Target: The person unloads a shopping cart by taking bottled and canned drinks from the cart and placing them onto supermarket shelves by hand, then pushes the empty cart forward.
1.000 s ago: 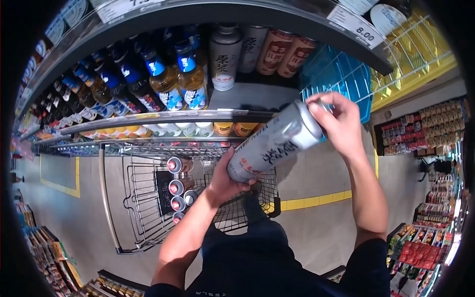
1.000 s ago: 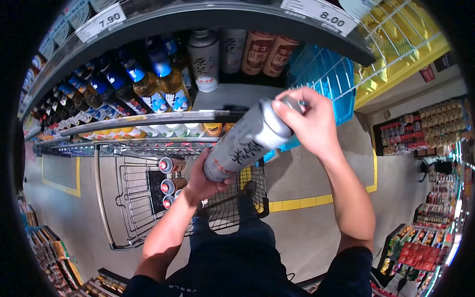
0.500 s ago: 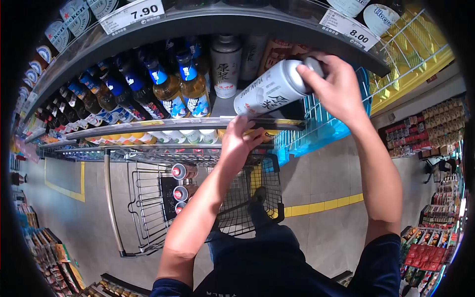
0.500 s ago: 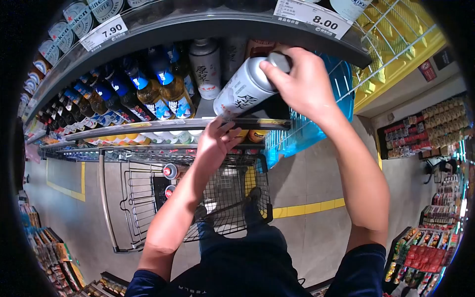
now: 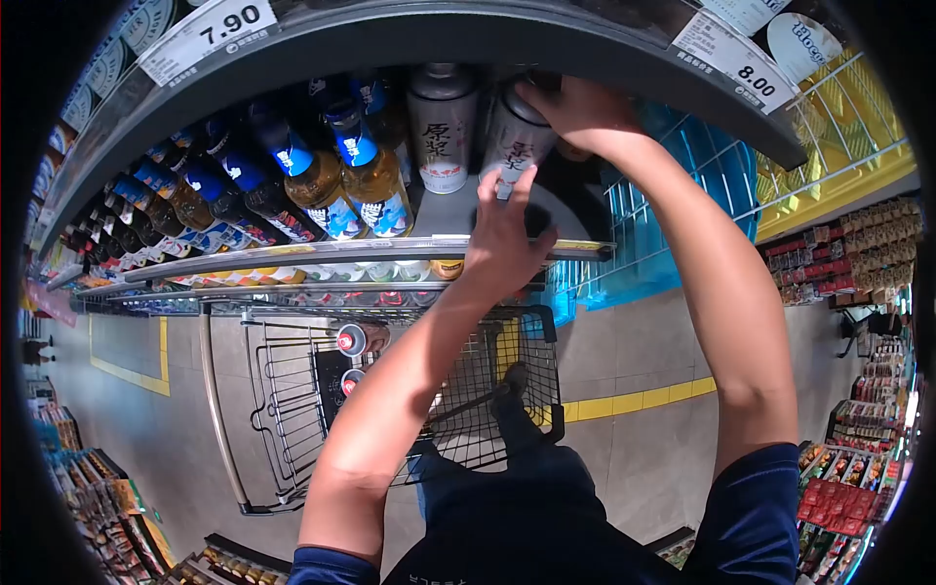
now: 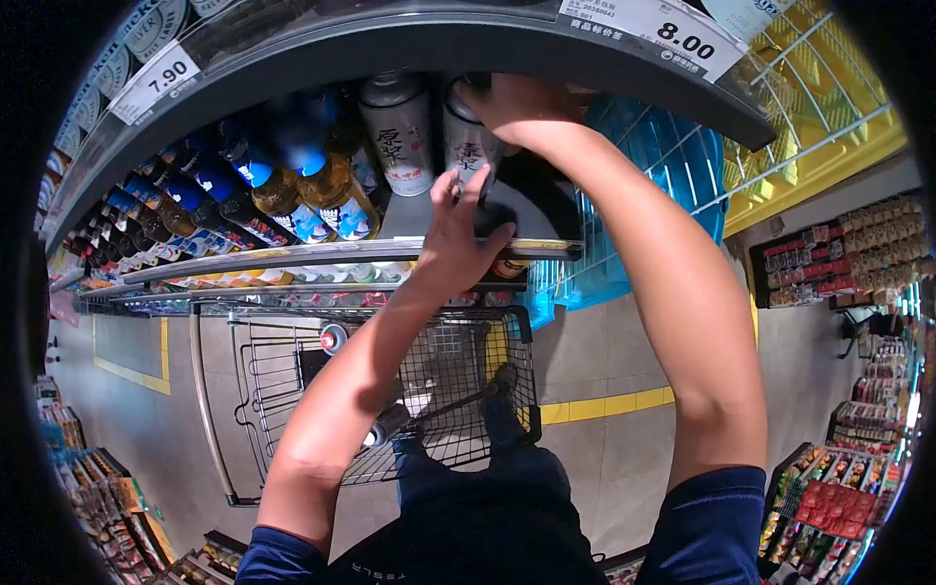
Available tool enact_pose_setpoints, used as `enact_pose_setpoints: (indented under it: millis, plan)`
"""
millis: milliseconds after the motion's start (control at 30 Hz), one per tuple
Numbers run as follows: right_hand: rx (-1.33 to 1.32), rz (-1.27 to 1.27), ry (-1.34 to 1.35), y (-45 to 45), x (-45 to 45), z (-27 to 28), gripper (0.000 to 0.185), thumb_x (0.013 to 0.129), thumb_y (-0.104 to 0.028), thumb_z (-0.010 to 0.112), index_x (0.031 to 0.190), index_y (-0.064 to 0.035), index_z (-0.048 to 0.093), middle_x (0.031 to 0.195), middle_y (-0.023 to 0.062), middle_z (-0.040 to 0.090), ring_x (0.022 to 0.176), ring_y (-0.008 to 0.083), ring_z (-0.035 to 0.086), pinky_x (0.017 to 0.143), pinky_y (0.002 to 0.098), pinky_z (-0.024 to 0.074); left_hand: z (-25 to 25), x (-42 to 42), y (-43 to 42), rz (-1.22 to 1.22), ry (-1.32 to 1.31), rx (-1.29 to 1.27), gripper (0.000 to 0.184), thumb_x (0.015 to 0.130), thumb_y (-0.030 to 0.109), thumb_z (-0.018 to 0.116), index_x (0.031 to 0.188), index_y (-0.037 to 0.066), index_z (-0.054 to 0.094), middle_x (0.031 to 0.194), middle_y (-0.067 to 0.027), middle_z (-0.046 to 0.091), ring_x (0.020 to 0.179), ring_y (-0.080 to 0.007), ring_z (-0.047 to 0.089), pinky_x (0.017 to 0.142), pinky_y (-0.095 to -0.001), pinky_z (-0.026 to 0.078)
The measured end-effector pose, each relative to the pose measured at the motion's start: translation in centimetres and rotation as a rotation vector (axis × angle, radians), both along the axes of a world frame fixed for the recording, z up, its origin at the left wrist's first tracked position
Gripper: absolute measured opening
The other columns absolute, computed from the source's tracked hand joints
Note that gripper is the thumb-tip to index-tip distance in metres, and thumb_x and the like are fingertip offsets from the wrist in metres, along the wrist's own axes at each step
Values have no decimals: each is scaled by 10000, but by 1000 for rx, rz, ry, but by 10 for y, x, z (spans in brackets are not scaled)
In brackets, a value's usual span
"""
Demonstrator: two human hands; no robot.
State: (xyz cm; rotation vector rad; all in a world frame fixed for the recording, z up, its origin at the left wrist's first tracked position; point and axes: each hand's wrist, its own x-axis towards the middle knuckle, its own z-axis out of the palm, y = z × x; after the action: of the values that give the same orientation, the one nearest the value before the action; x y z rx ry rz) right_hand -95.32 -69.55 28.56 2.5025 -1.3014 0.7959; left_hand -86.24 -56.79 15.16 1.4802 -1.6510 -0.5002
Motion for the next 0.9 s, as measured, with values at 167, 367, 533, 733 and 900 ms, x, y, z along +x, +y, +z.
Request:
enact_pose_setpoints:
  millis: [167,367,533,733,900]
  plan:
    - [-86,148,31,-28,6,-7,490,877,-457,693,1172,-66,680,1136,198,687,1038,362,665,924,441,503,-7,6,-8,9,-22,-23,841,834,286,764,1515,154,289,1468,-272,186,1310,-509,384,1073,-503,412]
    - [-23,284,-35,-35,11,-4,482,889,-469,686,1189,-92,689,1137,172,699,1051,355,665,937,435,495,-5,6,-12,12,-7,3,868,832,302,758,1509,106,251,1473,-285,174,1316,-529,362,1059,-514,419]
    - [37,211,-73,-28,17,-8,511,893,-501,667,1214,-103,684,1158,166,698,1085,342,661,958,426,488,-9,6,-10,36,-10,-50,879,823,278,767,1508,101,245,1467,-303,182,1321,-543,344,1052,-518,423]
    - [44,152,-72,-34,16,-11,530,898,-508,651,1237,-101,671,1164,173,695,1125,352,643,987,429,472,-5,12,0,12,61,-31,839,826,227,763,1494,66,280,1488,-289,205,1294,-488,418,1014,-492,458]
    - [-22,-16,-131,14,9,-4,411,897,-435,681,1057,-58,713,1103,157,711,888,350,703,817,408,527,-17,23,91,-46,209,-63,607,840,93,724,1381,28,457,1319,-239,506,1185,-400,544,906,-446,514]
